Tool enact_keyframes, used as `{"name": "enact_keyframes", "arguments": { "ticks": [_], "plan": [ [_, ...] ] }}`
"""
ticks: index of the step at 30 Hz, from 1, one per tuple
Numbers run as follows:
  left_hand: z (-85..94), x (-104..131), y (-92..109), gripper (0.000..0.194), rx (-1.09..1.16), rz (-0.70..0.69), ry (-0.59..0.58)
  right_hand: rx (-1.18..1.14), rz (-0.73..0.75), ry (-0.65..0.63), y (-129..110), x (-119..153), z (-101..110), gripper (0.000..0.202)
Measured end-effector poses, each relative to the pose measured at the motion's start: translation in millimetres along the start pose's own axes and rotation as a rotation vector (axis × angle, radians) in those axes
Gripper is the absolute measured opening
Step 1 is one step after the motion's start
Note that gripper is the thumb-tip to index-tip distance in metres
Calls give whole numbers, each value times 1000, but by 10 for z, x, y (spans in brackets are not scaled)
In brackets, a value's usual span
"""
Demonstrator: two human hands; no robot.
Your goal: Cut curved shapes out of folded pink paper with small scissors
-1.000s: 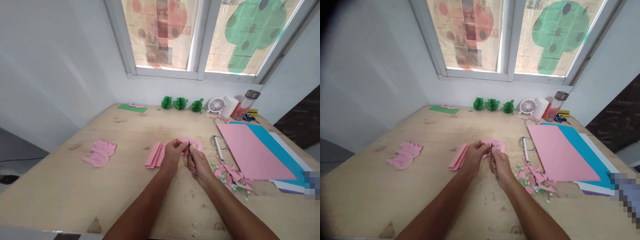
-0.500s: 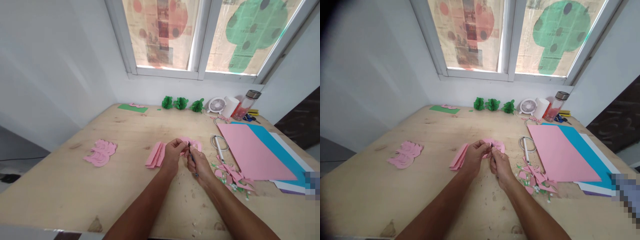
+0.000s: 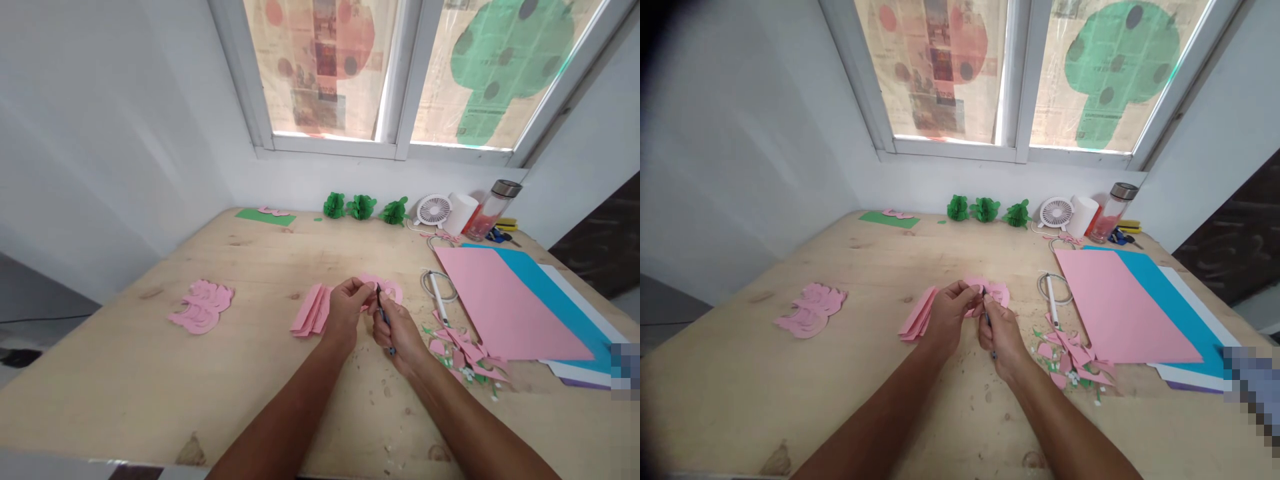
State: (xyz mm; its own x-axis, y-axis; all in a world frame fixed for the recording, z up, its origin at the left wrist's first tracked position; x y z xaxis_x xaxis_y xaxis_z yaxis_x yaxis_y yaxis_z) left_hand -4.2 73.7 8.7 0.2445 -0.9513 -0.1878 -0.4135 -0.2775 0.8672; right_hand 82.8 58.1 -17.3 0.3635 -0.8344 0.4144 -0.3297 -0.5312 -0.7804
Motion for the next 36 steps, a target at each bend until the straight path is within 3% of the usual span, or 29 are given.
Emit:
{"name": "enact_keyframes", "arguments": {
  "ticks": [13,21,36],
  "plan": [
    [0,8,22,25,-110,4,-26,-60,-17,-6,11,-29,21,37],
    [10,-5,-6,22,-63,11,-7,-80,-49,-78,36,-30,-5,38],
    [7,-8,19,21,-48,10,-13,-29,-8,-20,9,-11,-2,37]
  ]
}}
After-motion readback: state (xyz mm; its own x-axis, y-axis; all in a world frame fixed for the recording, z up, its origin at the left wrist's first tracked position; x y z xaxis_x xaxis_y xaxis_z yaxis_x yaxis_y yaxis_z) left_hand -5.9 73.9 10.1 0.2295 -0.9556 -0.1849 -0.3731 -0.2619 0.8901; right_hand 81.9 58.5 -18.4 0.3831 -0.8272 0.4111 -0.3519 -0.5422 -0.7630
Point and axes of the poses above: each hand's wrist, its own x-axis away from the middle knuckle, its own z-axis out of the back of the hand, y = z × x, the point moved 5 cm from there along -x, towards the middle knuckle, and after that the axes turned 14 degrees about -z, right-handed, at the moved point
